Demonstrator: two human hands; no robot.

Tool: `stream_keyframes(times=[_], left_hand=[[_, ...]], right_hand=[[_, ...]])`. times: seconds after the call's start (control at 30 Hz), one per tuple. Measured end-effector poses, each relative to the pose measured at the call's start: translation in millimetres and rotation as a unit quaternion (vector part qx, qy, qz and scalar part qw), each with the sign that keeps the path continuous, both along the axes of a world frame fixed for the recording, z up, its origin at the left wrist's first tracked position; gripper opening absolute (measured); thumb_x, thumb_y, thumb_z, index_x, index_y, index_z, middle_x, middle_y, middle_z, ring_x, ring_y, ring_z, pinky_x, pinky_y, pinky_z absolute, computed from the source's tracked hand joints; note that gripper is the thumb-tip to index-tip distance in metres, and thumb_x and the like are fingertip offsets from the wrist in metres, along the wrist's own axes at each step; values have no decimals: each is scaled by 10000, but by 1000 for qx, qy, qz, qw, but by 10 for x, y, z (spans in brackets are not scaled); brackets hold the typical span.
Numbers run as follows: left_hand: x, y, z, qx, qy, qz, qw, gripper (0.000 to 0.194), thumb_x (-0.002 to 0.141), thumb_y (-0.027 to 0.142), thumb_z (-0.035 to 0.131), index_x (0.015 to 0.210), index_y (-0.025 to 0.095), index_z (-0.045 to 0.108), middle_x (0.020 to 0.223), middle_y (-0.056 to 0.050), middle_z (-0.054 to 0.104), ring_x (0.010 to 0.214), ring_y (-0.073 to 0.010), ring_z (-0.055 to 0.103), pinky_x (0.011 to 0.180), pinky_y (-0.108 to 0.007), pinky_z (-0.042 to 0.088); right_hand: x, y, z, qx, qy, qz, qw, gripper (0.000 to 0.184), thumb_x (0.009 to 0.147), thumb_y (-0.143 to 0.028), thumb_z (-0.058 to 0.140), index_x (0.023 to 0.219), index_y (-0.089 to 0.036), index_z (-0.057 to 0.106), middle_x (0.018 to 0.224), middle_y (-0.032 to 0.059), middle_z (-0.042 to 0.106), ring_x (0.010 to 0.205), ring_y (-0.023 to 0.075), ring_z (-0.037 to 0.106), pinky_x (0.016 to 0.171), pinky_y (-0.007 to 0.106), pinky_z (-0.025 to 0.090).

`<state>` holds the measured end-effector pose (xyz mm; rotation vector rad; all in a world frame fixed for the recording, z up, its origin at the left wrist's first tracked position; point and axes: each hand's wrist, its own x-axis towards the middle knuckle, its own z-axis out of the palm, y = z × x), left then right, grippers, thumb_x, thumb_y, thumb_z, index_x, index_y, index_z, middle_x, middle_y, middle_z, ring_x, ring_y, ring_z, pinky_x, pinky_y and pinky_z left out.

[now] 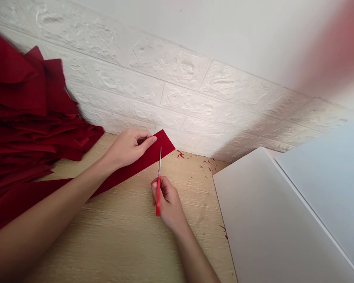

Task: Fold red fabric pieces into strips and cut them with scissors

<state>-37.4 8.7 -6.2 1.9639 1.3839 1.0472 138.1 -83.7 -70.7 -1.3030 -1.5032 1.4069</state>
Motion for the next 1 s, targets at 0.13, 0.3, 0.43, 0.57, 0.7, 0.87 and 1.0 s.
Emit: stream_keyframes(times=[0.13,0.3,0.43,0.57,0.7,0.87,1.0], left_hand=[[-16,11,19,2,4,1,1000,383,922,369,478,591,184,423,569,38,392,556,-98,361,561,-291,257],[-14,-4,27,2,11,2,1000,390,925,361,476,586,189,390,551,40,376,540,-99,342,557,-296,245],[2,-18,17,8,17,2,1000,396,928,346,476,584,189,358,544,43,362,539,-98,323,556,-298,230],[29,-28,2,7,13,-5,1000,393,926,332,477,585,186,346,540,49,359,532,-92,305,556,-296,222],[57,-39,-15,1,11,-19,1000,383,924,331,478,589,184,361,538,49,365,531,-92,317,557,-292,224],[54,-34,-28,-4,11,-17,1000,385,922,332,484,588,184,362,540,50,377,530,-92,314,563,-292,225],[48,-29,-30,-4,12,-16,1000,375,920,326,484,591,184,376,538,50,381,532,-93,312,557,-293,218]], right_hand=[[7,-3,-15,-7,20,6,1000,488,907,-708,483,828,-226,462,605,-58,436,544,111,405,526,251,334],[-16,-23,-23,-19,46,9,999,496,893,-716,499,831,-225,469,571,-66,431,482,103,408,481,251,322],[-31,-30,-52,-28,54,2,998,521,878,-741,495,820,-224,468,543,-71,429,447,96,387,450,246,300],[-21,-30,-54,-32,50,-12,998,546,847,-769,513,816,-226,464,538,-80,402,441,93,382,437,239,299],[-24,-20,-52,-27,55,-17,998,541,865,-762,492,817,-224,467,552,-76,407,463,93,399,448,234,313],[-37,-7,-95,-25,45,-25,998,539,872,-754,487,787,-223,458,502,-82,419,402,87,391,417,233,284],[-34,-14,-104,-17,37,-27,999,541,880,-749,480,781,-217,472,488,-76,444,390,90,411,412,234,297]])
